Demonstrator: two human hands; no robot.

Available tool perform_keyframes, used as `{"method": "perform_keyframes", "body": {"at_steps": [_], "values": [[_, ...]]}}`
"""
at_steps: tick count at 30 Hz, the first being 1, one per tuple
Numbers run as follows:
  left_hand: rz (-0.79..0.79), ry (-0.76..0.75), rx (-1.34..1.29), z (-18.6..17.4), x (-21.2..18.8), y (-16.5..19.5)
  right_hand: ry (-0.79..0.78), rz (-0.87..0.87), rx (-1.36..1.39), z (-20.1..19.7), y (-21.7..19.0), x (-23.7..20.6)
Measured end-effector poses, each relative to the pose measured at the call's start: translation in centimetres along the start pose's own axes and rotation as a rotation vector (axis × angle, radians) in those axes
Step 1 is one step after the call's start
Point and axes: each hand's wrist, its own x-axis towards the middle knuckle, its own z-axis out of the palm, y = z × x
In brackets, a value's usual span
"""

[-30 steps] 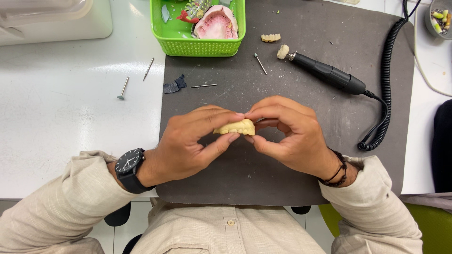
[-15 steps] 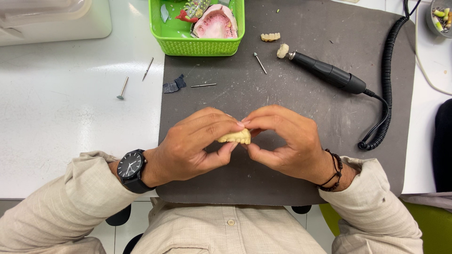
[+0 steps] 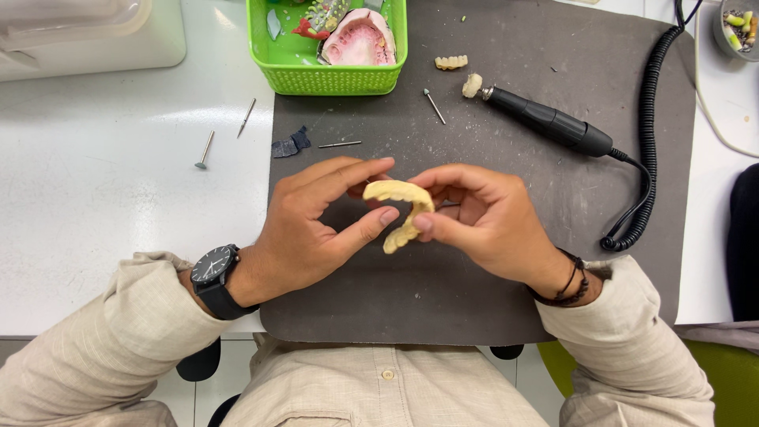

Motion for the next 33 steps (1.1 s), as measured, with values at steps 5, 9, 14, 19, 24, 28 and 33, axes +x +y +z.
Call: {"method": "perform_keyframes", "body": {"at_steps": [5,9,14,19,24,28,33], "values": [[0.034,-0.007,0.021,0.0,0.1,-0.3,-0.006,-0.292,-0.411,0.7,-0.2,0.4],[0.092,-0.012,0.006,0.1,0.0,-0.4,0.040,-0.428,-0.577,0.9,-0.3,0.6],[0.122,-0.021,0.084,0.2,-0.2,-0.1,0.052,-0.499,-0.680,0.9,-0.4,0.7],[0.121,-0.034,0.101,0.4,-0.3,0.1,0.062,-0.511,-0.744,0.9,-0.4,0.6],[0.074,-0.051,0.030,0.1,-0.3,0.0,0.024,-0.369,-0.664,0.9,-0.2,0.4],[0.002,-0.048,0.013,0.0,0.0,-0.1,-0.010,-0.289,-0.519,0.5,0.1,0.6],[-0.090,-0.034,-0.004,0.0,0.4,-0.2,-0.034,-0.168,-0.335,0.2,0.5,1.1]]}}
